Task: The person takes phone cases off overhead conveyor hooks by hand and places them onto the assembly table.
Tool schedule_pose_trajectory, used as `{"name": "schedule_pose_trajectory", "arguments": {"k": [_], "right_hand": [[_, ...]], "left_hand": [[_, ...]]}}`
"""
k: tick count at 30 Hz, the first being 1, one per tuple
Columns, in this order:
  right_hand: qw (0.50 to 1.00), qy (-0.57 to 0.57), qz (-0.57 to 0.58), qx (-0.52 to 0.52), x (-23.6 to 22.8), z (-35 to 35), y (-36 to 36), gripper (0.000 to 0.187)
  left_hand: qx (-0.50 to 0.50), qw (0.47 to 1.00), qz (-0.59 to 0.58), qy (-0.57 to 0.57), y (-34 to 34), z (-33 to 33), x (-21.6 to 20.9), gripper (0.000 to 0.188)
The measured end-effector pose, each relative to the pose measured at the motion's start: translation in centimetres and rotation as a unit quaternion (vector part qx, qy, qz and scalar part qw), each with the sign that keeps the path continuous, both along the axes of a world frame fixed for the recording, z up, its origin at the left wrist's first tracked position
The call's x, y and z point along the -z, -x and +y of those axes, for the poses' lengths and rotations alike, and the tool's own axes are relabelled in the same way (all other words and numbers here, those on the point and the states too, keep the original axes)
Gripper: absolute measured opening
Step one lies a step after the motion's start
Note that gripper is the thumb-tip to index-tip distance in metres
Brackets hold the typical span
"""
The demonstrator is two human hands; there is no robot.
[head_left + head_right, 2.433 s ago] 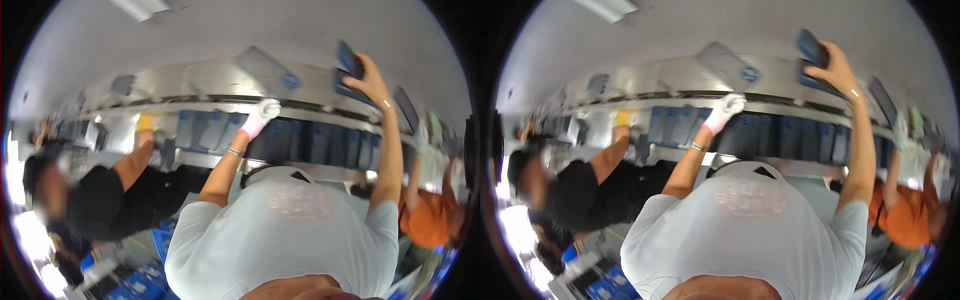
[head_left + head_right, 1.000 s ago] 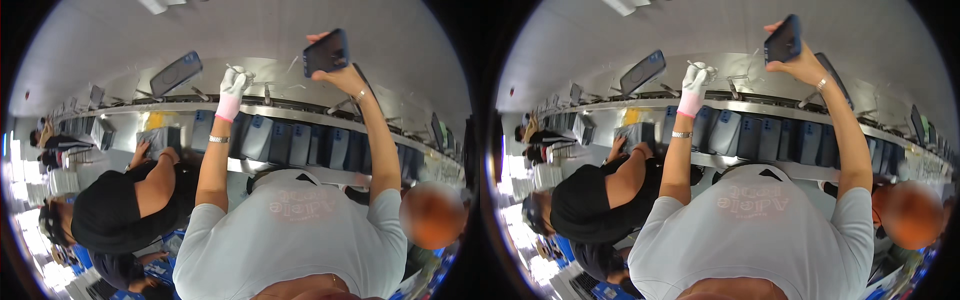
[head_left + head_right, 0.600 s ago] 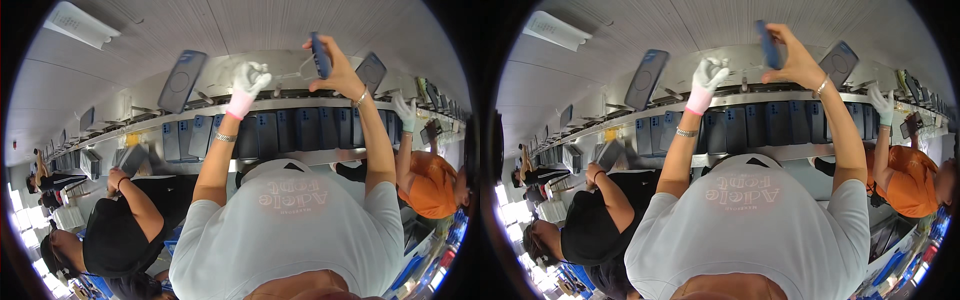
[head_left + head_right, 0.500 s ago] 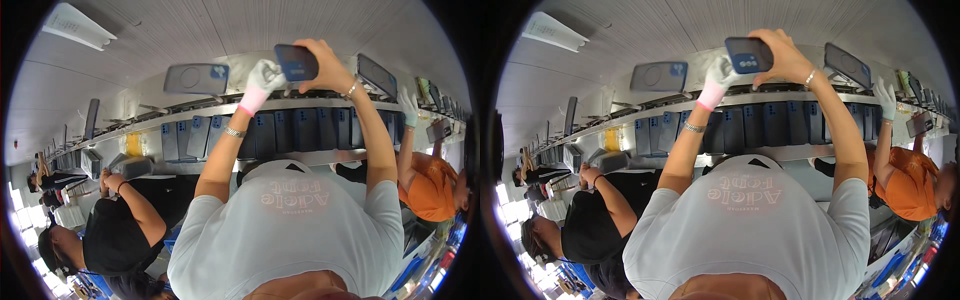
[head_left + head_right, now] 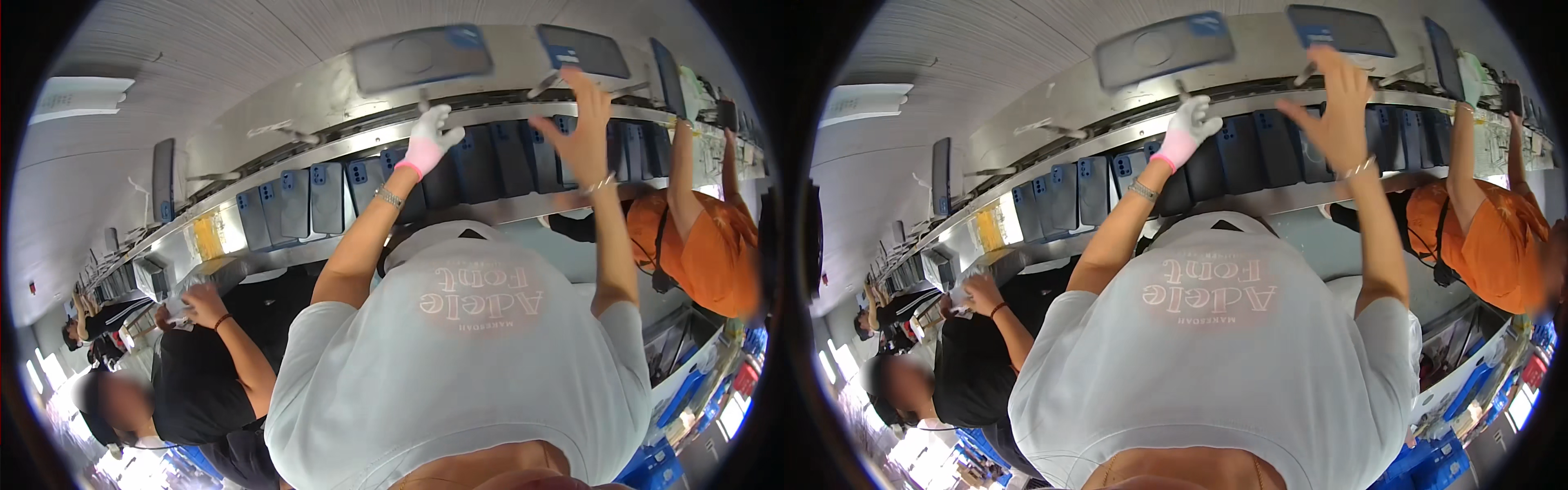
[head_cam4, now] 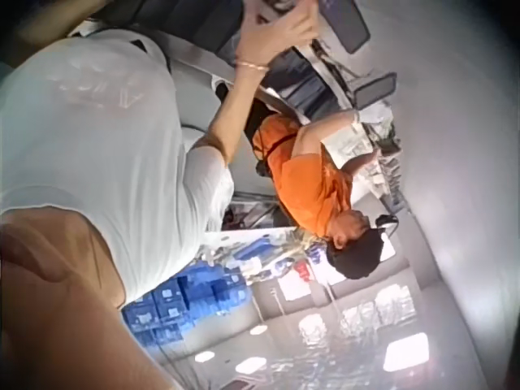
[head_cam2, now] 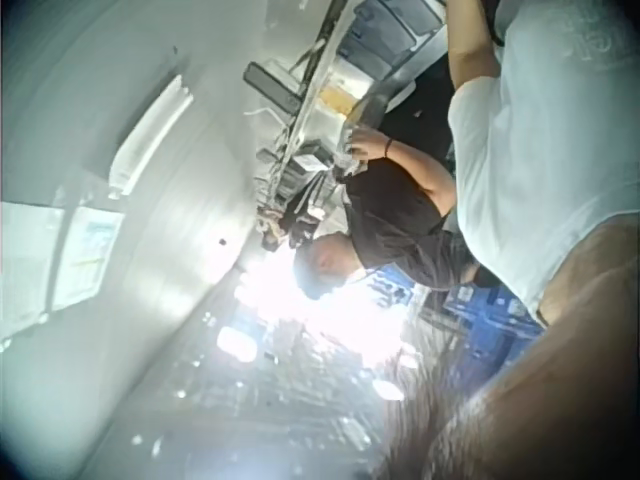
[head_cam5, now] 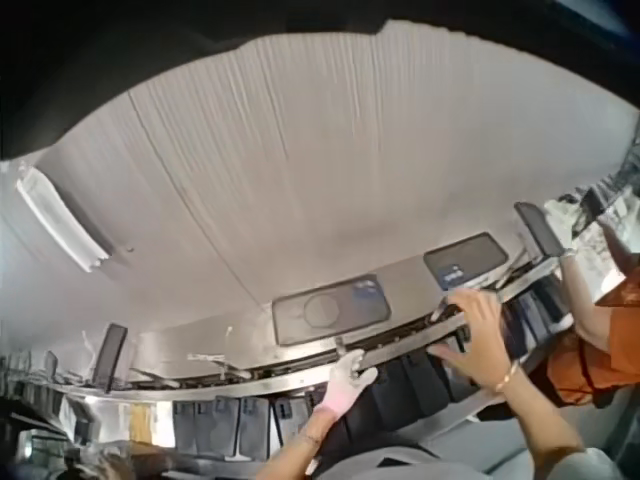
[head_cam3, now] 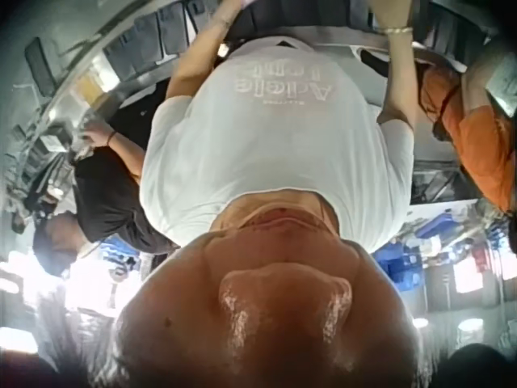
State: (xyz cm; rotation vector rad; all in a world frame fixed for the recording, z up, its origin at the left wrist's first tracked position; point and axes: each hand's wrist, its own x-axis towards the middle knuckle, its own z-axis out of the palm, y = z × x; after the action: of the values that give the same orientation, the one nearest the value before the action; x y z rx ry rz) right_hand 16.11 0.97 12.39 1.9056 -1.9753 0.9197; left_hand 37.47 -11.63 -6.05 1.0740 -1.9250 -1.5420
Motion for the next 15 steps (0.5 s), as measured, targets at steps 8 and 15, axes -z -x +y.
{"name": "schedule_pose_trajectory", "arguments": {"k": [8, 15], "right_hand": [[0.952, -0.232, -0.194, 0.052, 17.0, 5.8, -11.9, 0.094], [0.935, -0.31, -0.093, 0.145, 18.6, 4.0, -15.1, 0.099]], "left_hand": [[0.094, 0.936, -0.248, 0.233, 0.8, 4.0, 0.0, 0.072], [0.027, 0.946, -0.257, 0.196, -4.8, 4.2, -1.1, 0.06]]}}
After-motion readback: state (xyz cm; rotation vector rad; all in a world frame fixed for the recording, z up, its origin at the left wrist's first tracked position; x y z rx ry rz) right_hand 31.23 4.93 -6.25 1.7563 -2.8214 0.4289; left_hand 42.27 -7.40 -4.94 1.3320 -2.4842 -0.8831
